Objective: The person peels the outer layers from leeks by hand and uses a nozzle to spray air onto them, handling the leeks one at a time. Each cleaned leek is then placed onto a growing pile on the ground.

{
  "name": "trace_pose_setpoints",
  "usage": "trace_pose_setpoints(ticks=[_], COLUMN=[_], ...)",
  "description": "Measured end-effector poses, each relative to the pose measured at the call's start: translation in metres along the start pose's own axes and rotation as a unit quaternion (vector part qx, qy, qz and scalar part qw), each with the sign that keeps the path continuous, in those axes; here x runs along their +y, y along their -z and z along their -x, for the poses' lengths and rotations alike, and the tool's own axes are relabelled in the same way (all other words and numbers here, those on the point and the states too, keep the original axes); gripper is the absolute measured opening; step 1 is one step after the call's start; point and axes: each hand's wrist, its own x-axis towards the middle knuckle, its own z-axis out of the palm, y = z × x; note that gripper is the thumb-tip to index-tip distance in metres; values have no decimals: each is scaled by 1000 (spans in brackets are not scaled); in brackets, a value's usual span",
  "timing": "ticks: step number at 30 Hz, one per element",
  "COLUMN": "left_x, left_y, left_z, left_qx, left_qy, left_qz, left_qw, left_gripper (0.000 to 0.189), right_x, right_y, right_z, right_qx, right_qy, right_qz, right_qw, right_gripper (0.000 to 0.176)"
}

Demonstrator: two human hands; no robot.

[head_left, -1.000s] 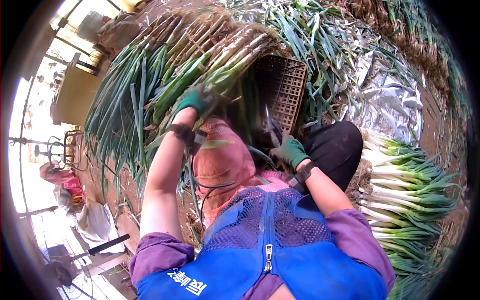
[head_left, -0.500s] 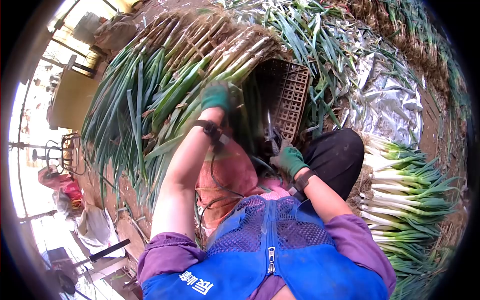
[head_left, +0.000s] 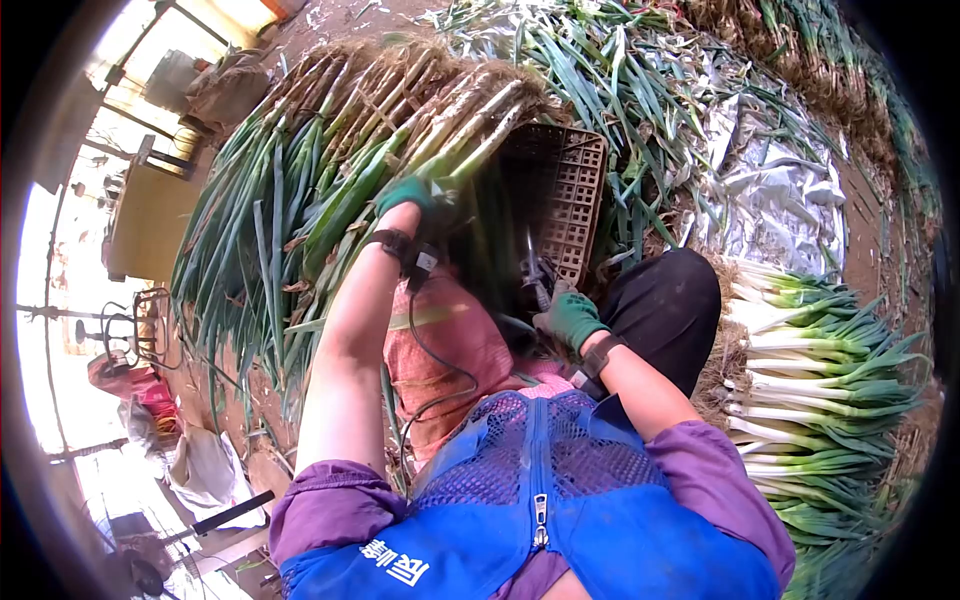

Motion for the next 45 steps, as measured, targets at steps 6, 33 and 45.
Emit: trace_pose_setpoints(ticks=[6, 33, 45], left_x=[-44, 62, 57], left_y=[31, -99, -99], left_z=[20, 108, 146], left_qx=[-82, -191, -181], left_qy=[-183, 1, -14], left_qz=[225, 547, 445], left_qw=[954, 815, 877], left_gripper=[43, 33, 37], right_x=[3, 27, 15], right_y=[5, 53, 74], right_z=[7, 141, 60], right_qx=[9, 37, 89], right_qy=[-10, 184, 136], right_qz=[9, -269, -309], right_qw=[1000, 945, 937], right_gripper=[93, 67, 57])
